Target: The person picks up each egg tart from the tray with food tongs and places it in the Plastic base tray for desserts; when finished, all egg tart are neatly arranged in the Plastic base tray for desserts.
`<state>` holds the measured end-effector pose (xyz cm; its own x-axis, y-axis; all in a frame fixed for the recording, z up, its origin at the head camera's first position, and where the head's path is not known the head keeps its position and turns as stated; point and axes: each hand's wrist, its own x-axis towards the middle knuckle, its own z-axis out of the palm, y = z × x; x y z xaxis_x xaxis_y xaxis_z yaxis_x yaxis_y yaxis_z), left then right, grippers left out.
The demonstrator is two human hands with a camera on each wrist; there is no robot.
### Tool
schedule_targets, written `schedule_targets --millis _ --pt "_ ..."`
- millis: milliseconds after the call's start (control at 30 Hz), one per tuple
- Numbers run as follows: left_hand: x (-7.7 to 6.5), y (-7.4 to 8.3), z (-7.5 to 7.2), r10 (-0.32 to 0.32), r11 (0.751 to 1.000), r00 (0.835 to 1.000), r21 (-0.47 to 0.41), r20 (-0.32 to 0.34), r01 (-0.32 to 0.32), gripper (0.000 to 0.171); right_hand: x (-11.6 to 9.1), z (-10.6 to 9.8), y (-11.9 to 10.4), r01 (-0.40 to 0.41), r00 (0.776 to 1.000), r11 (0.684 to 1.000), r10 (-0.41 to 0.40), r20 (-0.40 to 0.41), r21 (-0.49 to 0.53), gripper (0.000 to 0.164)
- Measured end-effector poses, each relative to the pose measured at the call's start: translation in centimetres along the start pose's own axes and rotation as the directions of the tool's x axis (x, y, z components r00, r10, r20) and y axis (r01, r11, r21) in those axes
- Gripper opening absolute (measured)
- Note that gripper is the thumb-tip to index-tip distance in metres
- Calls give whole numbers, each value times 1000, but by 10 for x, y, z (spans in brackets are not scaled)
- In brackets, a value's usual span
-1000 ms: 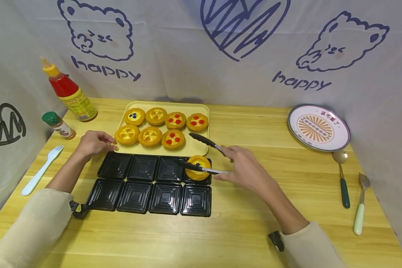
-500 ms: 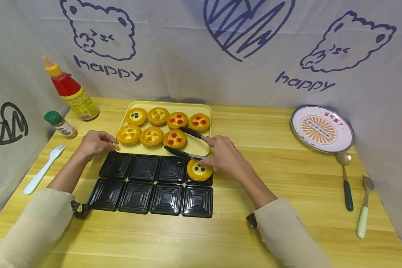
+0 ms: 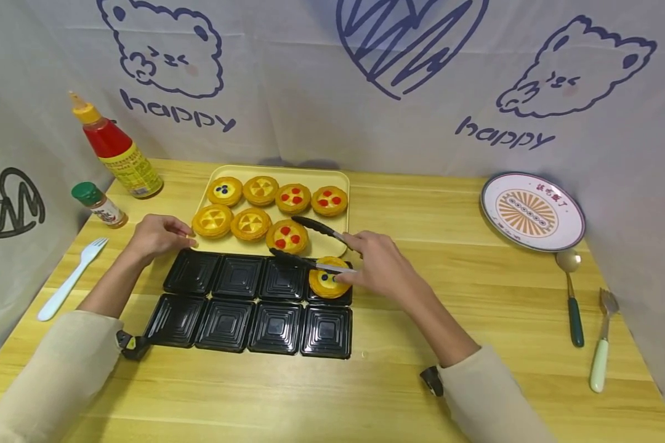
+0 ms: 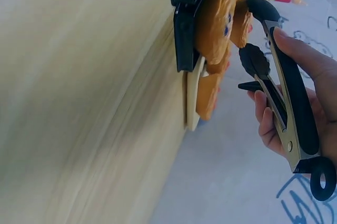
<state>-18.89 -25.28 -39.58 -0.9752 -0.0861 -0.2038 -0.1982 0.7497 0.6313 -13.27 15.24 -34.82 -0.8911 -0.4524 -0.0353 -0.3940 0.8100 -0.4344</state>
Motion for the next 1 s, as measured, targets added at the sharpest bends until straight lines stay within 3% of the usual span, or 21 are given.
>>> schedule_targets --millis 300,633,833,1000 --pt "1 0 0 5 1000 1000 -1 -2 -5 27 -28 5 -9 100 995 995 -100 5 -11 74" --pt "0 2 0 -1 1000 1000 7 9 1 28 -36 13 -10 84 996 995 -83 24 -53 78" --pt "0 2 0 -4 1000 1000 8 9 4 29 -30 5 -14 82 996 997 -82 21 -2 79" --pt "0 3 -1 -13 1000 1000 5 9 13 29 -7 2 -22 37 999 999 -37 20 -6 81"
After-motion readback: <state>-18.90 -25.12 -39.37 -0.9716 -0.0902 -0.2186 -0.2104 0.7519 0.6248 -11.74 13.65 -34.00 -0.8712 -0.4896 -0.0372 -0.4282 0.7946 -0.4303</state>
